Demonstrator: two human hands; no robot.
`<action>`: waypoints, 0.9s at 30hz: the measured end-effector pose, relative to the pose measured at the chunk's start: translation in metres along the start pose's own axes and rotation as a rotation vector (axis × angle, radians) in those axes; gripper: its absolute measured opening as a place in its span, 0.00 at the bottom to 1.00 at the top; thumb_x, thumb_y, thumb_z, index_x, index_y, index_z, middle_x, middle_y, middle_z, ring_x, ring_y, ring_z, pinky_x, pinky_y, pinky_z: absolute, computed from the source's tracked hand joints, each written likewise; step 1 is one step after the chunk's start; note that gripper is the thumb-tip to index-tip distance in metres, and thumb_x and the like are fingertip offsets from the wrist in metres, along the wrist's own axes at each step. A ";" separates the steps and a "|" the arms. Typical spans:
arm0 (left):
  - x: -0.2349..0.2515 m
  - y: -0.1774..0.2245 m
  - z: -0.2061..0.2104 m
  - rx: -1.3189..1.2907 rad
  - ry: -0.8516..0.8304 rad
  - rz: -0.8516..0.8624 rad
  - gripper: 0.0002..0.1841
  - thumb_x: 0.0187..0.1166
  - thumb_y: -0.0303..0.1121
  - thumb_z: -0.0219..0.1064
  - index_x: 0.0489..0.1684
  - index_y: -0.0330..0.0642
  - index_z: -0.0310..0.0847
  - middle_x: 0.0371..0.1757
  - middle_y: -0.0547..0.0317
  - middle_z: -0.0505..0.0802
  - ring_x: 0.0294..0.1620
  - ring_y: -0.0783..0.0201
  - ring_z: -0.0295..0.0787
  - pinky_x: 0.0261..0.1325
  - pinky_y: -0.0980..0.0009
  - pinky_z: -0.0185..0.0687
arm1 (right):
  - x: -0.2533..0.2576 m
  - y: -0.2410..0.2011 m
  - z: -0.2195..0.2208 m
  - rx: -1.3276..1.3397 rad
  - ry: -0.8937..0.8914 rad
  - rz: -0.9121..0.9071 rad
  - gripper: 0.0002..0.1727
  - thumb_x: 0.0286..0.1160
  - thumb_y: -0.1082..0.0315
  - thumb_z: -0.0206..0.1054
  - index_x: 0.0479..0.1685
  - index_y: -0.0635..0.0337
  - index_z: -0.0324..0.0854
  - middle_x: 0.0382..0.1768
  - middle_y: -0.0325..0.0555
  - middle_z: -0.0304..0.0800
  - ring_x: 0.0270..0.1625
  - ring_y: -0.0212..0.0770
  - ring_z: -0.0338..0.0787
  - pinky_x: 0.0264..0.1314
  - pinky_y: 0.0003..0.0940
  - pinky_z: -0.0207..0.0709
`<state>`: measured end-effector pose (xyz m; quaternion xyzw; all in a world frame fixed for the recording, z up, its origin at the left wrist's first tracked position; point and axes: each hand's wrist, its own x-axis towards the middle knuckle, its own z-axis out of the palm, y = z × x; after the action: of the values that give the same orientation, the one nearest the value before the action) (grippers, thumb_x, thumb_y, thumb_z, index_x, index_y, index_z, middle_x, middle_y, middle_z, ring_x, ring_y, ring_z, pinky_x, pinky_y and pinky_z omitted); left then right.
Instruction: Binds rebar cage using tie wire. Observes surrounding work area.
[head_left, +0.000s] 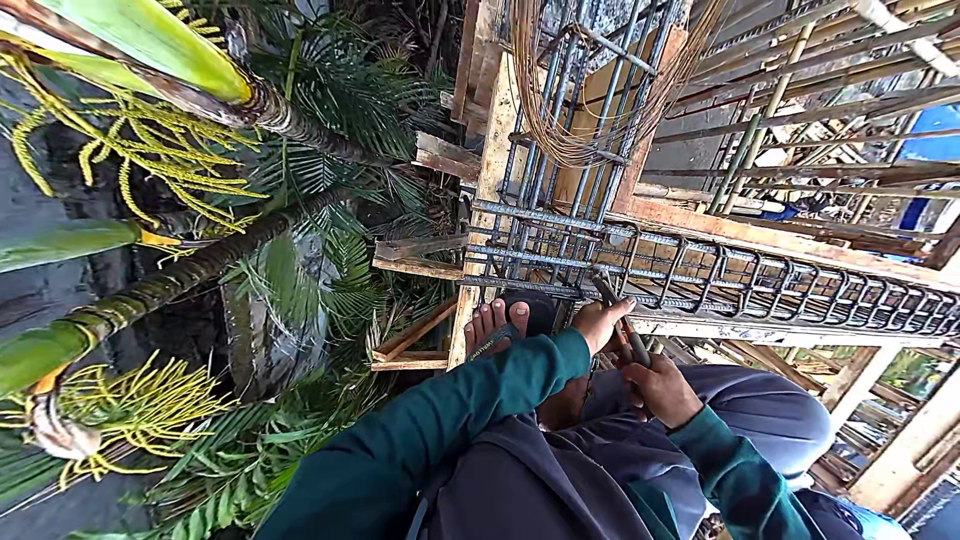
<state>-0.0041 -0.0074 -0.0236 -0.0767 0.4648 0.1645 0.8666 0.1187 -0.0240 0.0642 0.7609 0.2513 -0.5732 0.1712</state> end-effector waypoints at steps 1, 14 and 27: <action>0.000 -0.001 -0.001 -0.016 -0.013 0.005 0.28 0.92 0.52 0.55 0.68 0.31 0.74 0.47 0.44 0.92 0.43 0.58 0.92 0.52 0.63 0.88 | 0.002 0.003 0.001 -0.031 0.017 -0.016 0.06 0.82 0.70 0.57 0.40 0.60 0.77 0.15 0.36 0.75 0.10 0.32 0.73 0.13 0.28 0.73; -0.001 0.011 0.003 -0.123 -0.064 -0.015 0.21 0.89 0.45 0.62 0.61 0.32 0.76 0.40 0.50 0.90 0.34 0.64 0.89 0.43 0.69 0.87 | -0.006 -0.027 -0.040 0.103 -0.239 0.113 0.09 0.86 0.69 0.52 0.48 0.63 0.77 0.19 0.40 0.82 0.12 0.35 0.81 0.13 0.31 0.81; -0.009 0.039 0.022 -0.241 -0.013 -0.084 0.26 0.89 0.53 0.59 0.54 0.31 0.76 0.33 0.50 0.91 0.27 0.63 0.91 0.35 0.69 0.90 | -0.030 -0.070 -0.031 -1.535 0.509 -0.421 0.30 0.73 0.79 0.68 0.78 0.65 0.73 0.50 0.72 0.85 0.48 0.74 0.89 0.36 0.64 0.79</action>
<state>-0.0055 0.0333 -0.0030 -0.1986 0.4322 0.1835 0.8603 0.0961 0.0446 0.1040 0.4765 0.7400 -0.0733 0.4691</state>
